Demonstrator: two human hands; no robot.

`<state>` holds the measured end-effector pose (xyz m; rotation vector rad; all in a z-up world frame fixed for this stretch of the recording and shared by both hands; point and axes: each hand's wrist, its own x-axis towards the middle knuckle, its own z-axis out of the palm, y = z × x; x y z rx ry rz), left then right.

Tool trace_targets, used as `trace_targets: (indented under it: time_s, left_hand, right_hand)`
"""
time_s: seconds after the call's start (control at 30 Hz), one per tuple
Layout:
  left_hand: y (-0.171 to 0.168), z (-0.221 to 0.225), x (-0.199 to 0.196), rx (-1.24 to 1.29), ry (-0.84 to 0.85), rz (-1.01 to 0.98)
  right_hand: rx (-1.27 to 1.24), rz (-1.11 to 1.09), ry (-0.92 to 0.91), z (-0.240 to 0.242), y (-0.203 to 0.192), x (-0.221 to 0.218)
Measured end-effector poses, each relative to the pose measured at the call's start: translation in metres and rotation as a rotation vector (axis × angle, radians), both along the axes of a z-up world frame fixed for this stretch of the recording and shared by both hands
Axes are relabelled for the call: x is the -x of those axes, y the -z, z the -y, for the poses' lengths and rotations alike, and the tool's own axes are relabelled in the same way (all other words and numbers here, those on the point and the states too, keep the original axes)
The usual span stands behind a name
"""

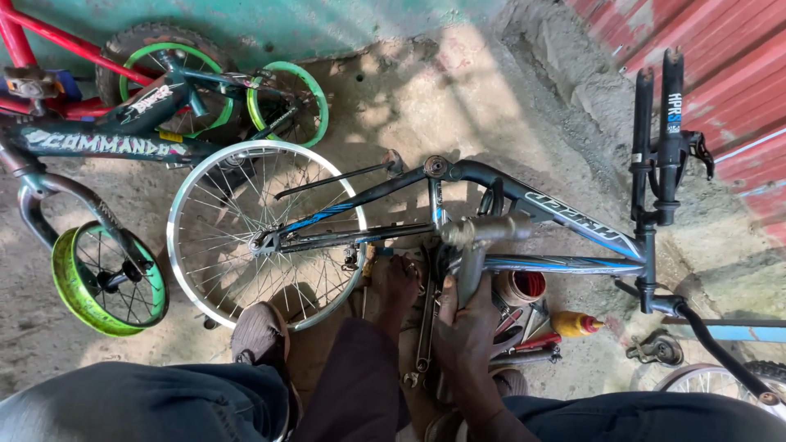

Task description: Repairing a bicycle by using a hammer and a wrench to adjust or disassemble the bottom bracket area.

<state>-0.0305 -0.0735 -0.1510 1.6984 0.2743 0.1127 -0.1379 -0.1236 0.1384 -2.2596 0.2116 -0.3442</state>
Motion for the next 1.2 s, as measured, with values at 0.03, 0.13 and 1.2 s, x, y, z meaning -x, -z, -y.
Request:
trace_targets:
  time_s: [0.03,0.13,1.2]
  left_hand:
    - [0.022,0.006,-0.006,-0.099,-0.066,0.089]
    - [0.119,0.025,-0.018,-0.307,-0.086,0.264]
    - [0.066,0.013,-0.007,0.179,-0.019,-0.035]
  right_hand:
    - [0.086,-0.012,-0.006,0.002,0.011,0.001]
    - [0.242,-0.185,-0.093,0.011,0.068,0.007]
    - [0.180,-0.006,-0.034,0.007,0.057,0.004]
